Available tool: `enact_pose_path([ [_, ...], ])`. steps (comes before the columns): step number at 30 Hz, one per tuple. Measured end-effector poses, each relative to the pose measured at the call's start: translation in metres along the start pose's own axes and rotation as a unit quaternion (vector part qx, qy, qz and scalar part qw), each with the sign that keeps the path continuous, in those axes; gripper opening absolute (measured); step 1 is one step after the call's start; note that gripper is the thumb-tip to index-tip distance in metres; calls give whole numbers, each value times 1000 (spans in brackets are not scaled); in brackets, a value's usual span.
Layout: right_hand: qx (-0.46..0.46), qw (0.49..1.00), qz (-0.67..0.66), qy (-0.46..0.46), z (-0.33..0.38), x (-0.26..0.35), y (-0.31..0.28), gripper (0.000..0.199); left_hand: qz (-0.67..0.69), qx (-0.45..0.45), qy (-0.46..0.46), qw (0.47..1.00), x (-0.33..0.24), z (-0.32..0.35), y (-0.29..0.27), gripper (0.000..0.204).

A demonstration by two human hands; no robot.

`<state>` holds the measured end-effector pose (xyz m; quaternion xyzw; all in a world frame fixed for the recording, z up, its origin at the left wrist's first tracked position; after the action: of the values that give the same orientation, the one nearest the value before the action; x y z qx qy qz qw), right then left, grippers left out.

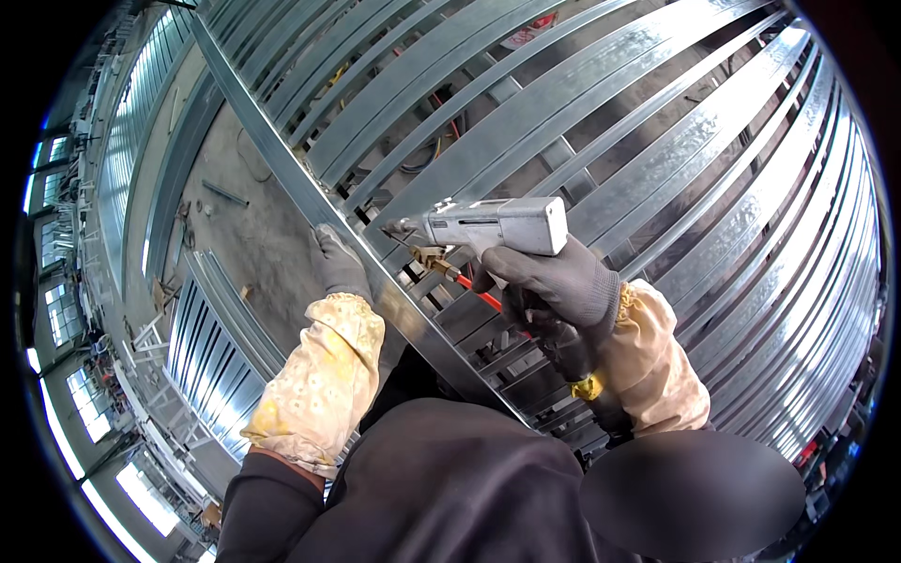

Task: The person uses a handheld welding tool to join metal beams in a large curved frame structure. They move the tool along seams, creating bright sparks, and reposition the frame to access different joints.

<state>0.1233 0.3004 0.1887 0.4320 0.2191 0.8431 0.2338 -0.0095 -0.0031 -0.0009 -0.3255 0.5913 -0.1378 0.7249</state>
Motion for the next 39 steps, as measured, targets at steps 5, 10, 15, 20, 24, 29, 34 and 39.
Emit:
enact_pose_path([
  [5, 13, 999, -30, 33, -22, 3, 5, 45, 54, 21, -8, 998, -21, -5, 7, 50],
  [10, 0, 1000, 2, -9, -26, -10, 7, 43, -34, 4, 14, 999, -19, 7, -1, 49],
  [15, 23, 998, 17, 47, -25, 3, 13, 41, -2, 7, -11, 1000, -38, 10, -8, 49],
  [20, 24, 999, 31, 17, -26, 4, 19, 42, 36, 29, -62, 997, -50, 17, -8, 50],
  [24, 25, 998, 58, 10, -28, 1, 20, 44, 47, 36, -78, 995, -39, 13, -5, 50],
  [29, -14, 996, 52, 66, -24, 8, 29, 43, 131, 27, -104, 986, -40, 16, 0, 48],
  [34, -3, 996, 57, 65, -25, 8, 28, 42, 56, 23, -67, 996, -23, 5, 0, 51],
  [39, -20, 996, 64, 61, -22, 7, 27, 47, 28, 26, -65, 997, -43, 13, -5, 53],
])
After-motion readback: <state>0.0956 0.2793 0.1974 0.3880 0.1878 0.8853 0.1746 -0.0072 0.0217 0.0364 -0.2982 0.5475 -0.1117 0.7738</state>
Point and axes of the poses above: each hand's wrist, its own z-axis away from the middle knuckle, its own y-axis out of the palm, x = y × z, the point moved 1 cm from there along -z, towards the middle knuckle, and after that the axes turned 13 degrees about -z, right-handed, at the moved point
